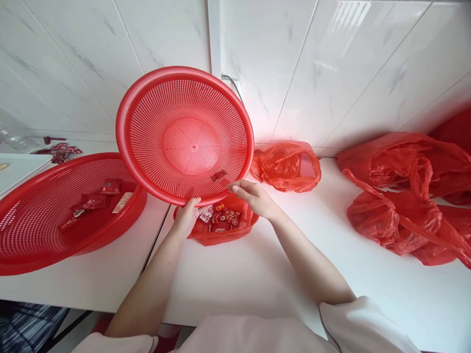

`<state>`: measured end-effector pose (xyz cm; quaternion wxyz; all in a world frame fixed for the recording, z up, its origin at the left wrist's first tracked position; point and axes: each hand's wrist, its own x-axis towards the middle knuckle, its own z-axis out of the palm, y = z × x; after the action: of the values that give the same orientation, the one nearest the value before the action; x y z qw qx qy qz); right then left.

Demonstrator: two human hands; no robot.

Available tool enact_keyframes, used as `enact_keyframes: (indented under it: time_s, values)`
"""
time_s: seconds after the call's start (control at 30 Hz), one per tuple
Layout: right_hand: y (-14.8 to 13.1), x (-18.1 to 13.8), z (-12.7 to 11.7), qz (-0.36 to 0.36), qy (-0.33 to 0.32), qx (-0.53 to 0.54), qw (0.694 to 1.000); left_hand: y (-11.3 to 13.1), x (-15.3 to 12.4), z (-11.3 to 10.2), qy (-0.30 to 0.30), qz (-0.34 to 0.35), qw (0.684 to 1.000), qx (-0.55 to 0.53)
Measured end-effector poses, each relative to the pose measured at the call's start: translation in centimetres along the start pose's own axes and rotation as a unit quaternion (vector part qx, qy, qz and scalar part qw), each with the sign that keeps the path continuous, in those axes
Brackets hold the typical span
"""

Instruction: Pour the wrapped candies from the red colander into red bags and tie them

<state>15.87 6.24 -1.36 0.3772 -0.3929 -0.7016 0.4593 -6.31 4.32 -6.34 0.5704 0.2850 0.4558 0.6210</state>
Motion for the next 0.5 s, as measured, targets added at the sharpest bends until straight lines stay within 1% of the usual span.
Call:
enact_keyframes:
  time_s: [0.07, 0.13, 0.2, 0.3, 0.33, 0.4, 0.5]
  values:
    - [-0.1, 0.1, -0.2, -0.046, 0.044, -0.099, 0.993, 0.0, -0.2, 0.2, -0.013, -0.008, 1.0, 0.007]
    - [0.3, 0.2, -0.3, -0.082, 0.071, -0.208, 0.972, 0.2, -0.6, 0.5, -0.044, -0.021, 0.999, 0.021]
    - [1.0, 0.3, -0.2, -0.098, 0.069, -0.318, 0.94, 0.2, -1.0, 0.8, -0.087, -0.04, 0.995, 0.037]
    - [2.4, 0.4, 0.2, -0.078, 0.03, -0.436, 0.896, 0.1, -1.6, 1.0, -0.14, -0.07, 0.986, 0.059]
    - [2.7, 0.4, 0.3, -0.068, 0.009, -0.453, 0.889, 0.0, -1.7, 1.0, -0.144, -0.072, 0.985, 0.066]
    - [3.1, 0.4, 0.2, -0.059, -0.037, -0.454, 0.888, -0.2, -1.8, 1.0, -0.136, -0.066, 0.986, 0.076]
    - [2.5, 0.3, -0.3, -0.094, -0.095, -0.396, 0.909, -0.3, -1.6, 0.9, -0.105, -0.062, 0.99, 0.074]
